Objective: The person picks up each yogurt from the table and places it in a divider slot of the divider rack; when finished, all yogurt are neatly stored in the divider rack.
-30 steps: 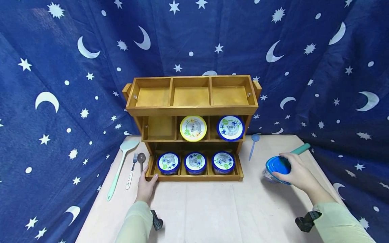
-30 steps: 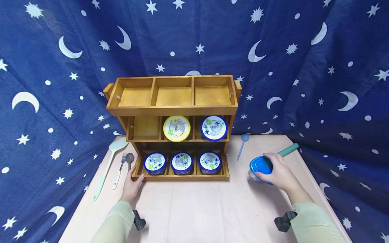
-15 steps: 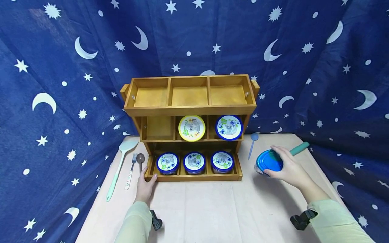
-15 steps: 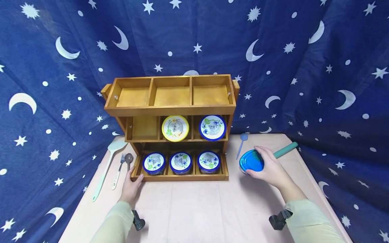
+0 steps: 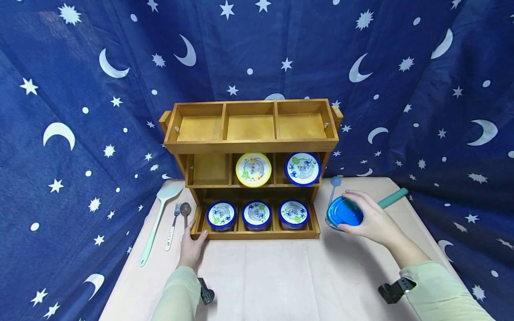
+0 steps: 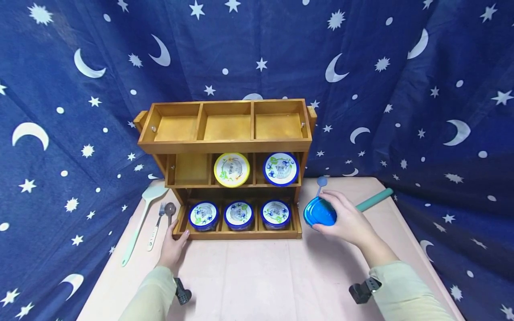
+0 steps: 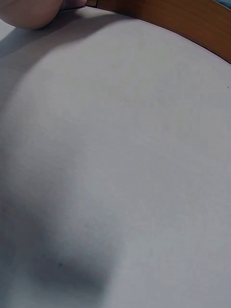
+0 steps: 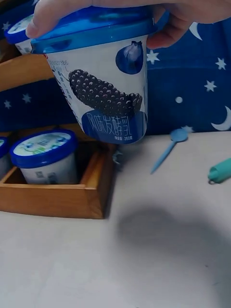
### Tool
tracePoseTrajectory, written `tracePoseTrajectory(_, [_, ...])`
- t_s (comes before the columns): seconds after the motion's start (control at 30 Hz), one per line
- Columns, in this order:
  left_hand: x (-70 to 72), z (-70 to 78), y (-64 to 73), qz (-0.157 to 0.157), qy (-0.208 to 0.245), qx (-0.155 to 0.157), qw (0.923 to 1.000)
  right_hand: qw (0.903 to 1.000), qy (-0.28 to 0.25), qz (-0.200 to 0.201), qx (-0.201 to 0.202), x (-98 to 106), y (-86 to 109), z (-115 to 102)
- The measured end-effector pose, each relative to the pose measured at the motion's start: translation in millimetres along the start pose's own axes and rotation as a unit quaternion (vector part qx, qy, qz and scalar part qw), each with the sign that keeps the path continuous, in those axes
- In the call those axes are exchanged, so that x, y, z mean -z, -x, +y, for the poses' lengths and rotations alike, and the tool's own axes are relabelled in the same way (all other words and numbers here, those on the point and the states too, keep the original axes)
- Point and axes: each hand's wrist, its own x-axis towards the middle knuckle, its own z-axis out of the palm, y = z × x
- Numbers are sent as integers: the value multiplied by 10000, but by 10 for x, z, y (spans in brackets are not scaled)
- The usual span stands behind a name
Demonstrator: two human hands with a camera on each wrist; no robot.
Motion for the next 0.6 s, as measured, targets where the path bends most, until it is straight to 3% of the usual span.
tracePoseTrajectory(0.13, [-1, -16, -1, 27, -10, -37, 10000, 9998, -131, -163, -60, -9, -41, -103])
tracePoseTrajectory(0.6, [-8, -15, -1, 79, 28, -152, 9998, 9951, -544, -769, 309, -33, -190, -420])
